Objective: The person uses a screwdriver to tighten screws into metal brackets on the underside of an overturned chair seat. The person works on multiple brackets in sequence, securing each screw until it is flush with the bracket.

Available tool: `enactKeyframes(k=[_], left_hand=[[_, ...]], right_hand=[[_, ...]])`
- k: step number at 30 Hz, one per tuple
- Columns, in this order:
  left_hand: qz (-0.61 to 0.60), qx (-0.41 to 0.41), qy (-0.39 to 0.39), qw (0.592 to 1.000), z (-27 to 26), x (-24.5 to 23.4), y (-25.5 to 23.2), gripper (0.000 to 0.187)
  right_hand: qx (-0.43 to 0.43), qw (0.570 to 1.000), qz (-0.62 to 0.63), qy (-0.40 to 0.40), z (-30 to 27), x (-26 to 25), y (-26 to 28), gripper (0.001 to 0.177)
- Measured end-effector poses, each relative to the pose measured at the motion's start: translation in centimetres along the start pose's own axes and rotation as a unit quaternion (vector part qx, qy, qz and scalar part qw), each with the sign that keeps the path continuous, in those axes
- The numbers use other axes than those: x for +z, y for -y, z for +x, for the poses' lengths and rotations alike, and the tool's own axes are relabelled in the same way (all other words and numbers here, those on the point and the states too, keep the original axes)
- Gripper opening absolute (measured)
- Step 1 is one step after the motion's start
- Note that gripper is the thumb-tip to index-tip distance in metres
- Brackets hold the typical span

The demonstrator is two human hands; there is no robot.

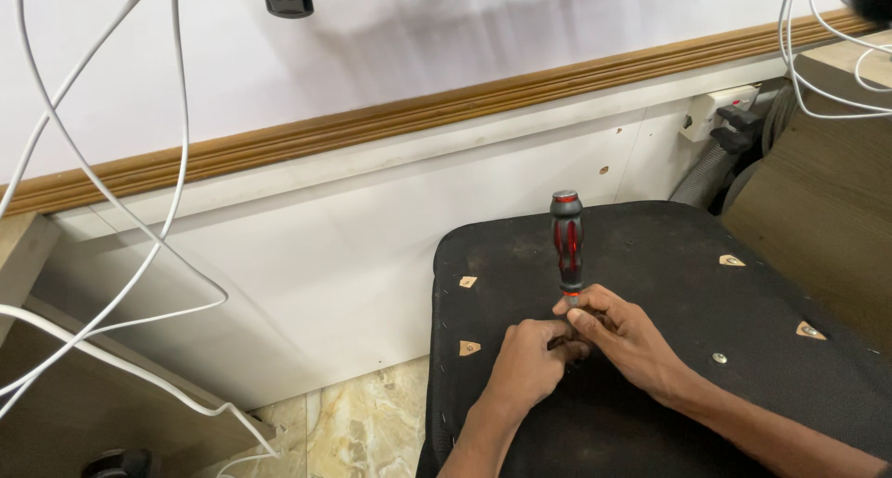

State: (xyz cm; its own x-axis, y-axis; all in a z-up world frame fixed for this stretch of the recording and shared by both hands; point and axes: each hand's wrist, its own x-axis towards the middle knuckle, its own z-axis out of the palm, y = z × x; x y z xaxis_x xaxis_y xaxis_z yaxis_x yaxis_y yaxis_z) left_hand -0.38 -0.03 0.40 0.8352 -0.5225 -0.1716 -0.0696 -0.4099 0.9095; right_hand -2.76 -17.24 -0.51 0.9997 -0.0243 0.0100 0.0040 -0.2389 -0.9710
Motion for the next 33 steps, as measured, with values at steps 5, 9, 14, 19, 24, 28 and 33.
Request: enactKeyframes(k=[5,9,14,19,24,28,33], left_hand=[[-0.018,0.059,0.014,0.998,-0.2,0.0,0.1,0.019],[-0.033,0.053,-0.009,0.998,-0.6,-0.2,-0.4,0.023],[-0.026,0.019,-0.02,0.999,-0.8,0.1,-0.8,0.02],[0.017,0.004,-0.011,1.0,-0.8,-0.2,-0.8,0.02],[0.035,0.003,0.005,0.999,-1.0,-0.1,-0.9,0.019],[-0.019,0.075,-0.024,0.997,-1.2,-0.2,-0.8,0.017],[0.006,0.033,-0.021,0.999,-1.1,-0.1,-1.0,0.02]], right_hand=[[0.013,1.0,-0.006,0.002,0.5,-0.4,-0.2,0.018],[-0.008,0.998,-0.054,-0.018,1.0,-0.5,-1.2,0.021],[-0.006,0.997,-0.07,-0.018,0.9,0.0,-1.5,0.024],[0.025,1.0,-0.013,0.007,0.1,0.3,-0.2,0.018],[0.013,1.0,0.006,0.019,0.1,0.0,0.4,0.02],[0.011,1.0,-0.015,-0.002,0.6,-0.2,-0.1,0.015],[0.013,1.0,0.002,0.007,0.9,-0.3,-0.8,0.016]])
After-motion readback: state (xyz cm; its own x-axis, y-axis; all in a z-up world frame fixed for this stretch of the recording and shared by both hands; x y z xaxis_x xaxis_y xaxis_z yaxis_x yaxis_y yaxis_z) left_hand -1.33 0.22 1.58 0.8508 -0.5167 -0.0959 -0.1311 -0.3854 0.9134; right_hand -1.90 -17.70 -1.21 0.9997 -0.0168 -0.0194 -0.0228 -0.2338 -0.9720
